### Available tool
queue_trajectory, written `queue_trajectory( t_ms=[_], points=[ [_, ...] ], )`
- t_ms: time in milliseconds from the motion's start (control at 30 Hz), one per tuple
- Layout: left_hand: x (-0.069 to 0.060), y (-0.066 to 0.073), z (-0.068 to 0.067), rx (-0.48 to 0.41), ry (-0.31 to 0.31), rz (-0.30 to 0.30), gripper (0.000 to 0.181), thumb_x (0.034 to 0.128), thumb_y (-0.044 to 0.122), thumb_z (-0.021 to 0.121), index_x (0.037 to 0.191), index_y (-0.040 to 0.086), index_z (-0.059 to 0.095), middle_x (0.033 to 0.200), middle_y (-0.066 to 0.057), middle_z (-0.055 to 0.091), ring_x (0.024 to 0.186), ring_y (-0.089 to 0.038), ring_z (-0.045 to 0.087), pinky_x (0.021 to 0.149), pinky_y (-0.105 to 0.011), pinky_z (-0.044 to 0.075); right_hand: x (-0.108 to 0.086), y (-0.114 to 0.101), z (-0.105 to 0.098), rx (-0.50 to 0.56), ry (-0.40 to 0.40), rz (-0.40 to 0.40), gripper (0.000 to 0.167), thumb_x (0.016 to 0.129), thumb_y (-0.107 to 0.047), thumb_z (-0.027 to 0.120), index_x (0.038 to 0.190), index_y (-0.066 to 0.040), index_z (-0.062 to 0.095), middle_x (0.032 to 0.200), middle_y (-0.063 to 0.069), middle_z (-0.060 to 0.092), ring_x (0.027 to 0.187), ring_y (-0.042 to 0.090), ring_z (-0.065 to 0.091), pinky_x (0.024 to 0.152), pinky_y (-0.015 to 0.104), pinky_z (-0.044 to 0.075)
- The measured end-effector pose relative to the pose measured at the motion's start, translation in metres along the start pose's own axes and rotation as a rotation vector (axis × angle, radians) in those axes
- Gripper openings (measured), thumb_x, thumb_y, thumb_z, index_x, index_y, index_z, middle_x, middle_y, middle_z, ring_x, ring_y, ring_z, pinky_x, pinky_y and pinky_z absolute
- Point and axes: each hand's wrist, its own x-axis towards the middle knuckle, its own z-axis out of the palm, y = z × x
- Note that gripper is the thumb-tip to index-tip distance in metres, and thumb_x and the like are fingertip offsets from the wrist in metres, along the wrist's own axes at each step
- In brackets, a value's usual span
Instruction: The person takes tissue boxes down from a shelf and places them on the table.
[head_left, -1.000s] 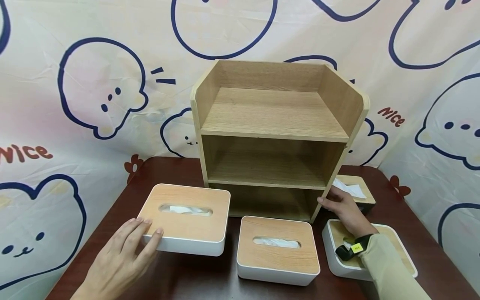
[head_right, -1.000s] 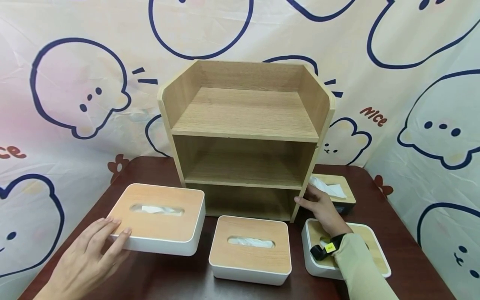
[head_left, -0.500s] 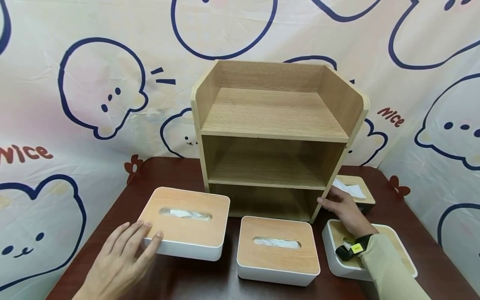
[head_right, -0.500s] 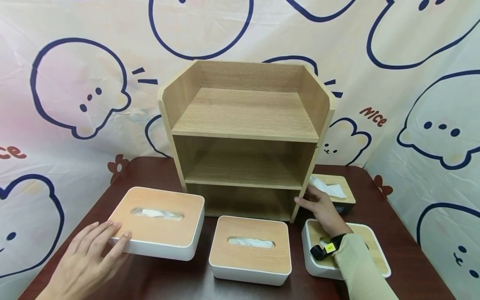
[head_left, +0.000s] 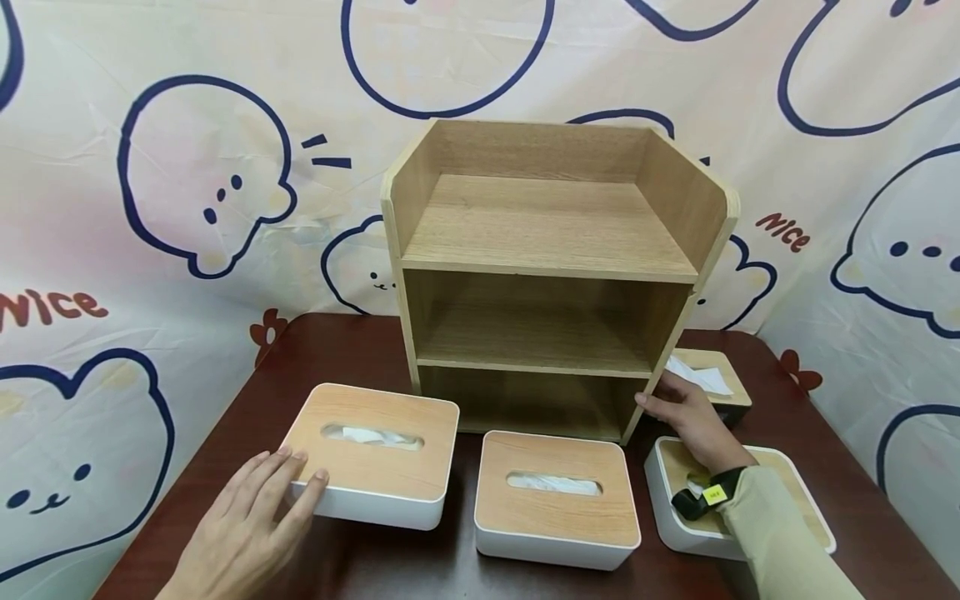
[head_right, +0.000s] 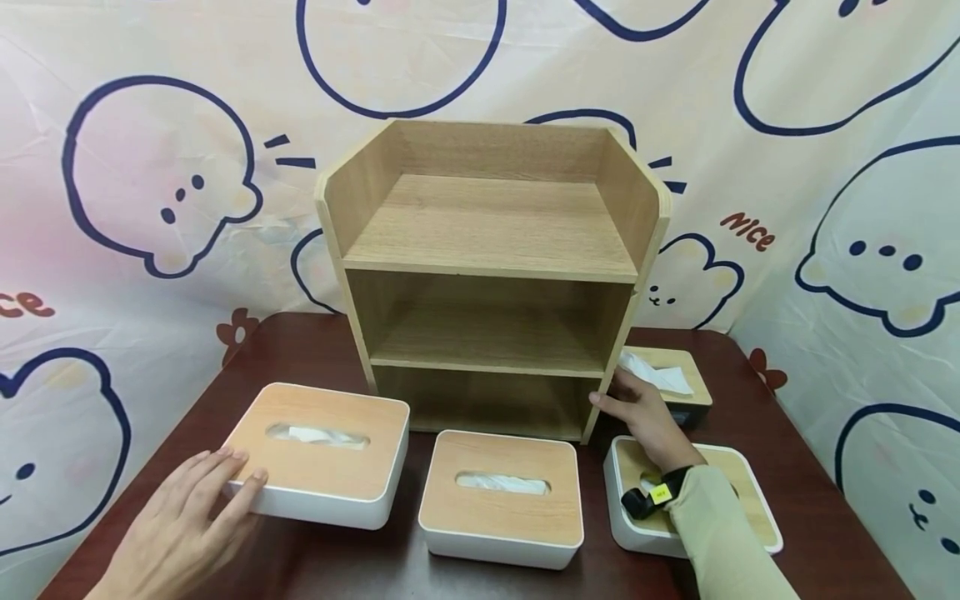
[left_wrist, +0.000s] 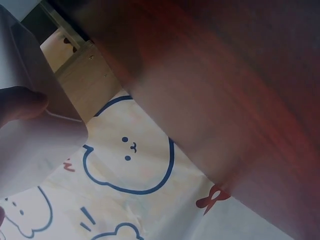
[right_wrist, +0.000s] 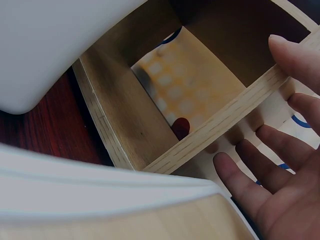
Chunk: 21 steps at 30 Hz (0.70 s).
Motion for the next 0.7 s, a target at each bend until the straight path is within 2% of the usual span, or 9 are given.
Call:
queue_trajectory(
  t_ms=[67,167,400,700],
  points=[
    [-0.001,0.000,0.003,-0.003,0.022,0.009,0.044,0.1048,0.025,0.025,0.123,0.005,0.059,0.121,-0.032,0.054,0.108,-0.047,0.053,0.116,-0.042,0.016,0.000,0.000,0.000,-0.003,0.001,0.000,0.066,0.095,-0.023,0.067,0.150,-0.004,0.036,0.140,0.021,0.048,0.119,0.025,0.053,0.087,0.022,0.047],
    [-0.003,0.002,0.004,-0.005,0.020,0.007,0.043,0.1047,0.025,0.025,0.122,0.005,0.059,0.121,-0.031,0.054,0.107,-0.047,0.053,0.116,-0.040,0.015,0.000,-0.001,0.000,-0.001,-0.001,-0.001,0.066,0.095,-0.023,0.067,0.150,-0.004,0.035,0.141,0.022,0.047,0.119,0.025,0.053,0.087,0.022,0.047],
    [-0.006,0.008,0.001,-0.012,-0.126,-0.031,0.051,0.1069,0.028,0.013,0.126,0.007,0.056,0.123,-0.029,0.053,0.113,-0.045,0.051,0.117,-0.038,0.009,0.000,0.001,-0.001,-0.005,0.007,0.001,0.066,0.095,-0.022,0.066,0.151,-0.005,0.035,0.141,0.023,0.047,0.121,0.031,0.051,0.086,0.023,0.048],
    [-0.009,0.010,0.001,-0.009,-0.172,-0.032,0.053,0.1062,0.029,0.009,0.128,0.007,0.053,0.124,-0.028,0.051,0.114,-0.045,0.049,0.117,-0.040,0.008,0.000,0.002,-0.002,-0.016,0.004,0.008,0.067,0.096,-0.023,0.066,0.152,-0.007,0.033,0.142,0.019,0.047,0.123,0.032,0.049,0.087,0.023,0.047]
  ],
)
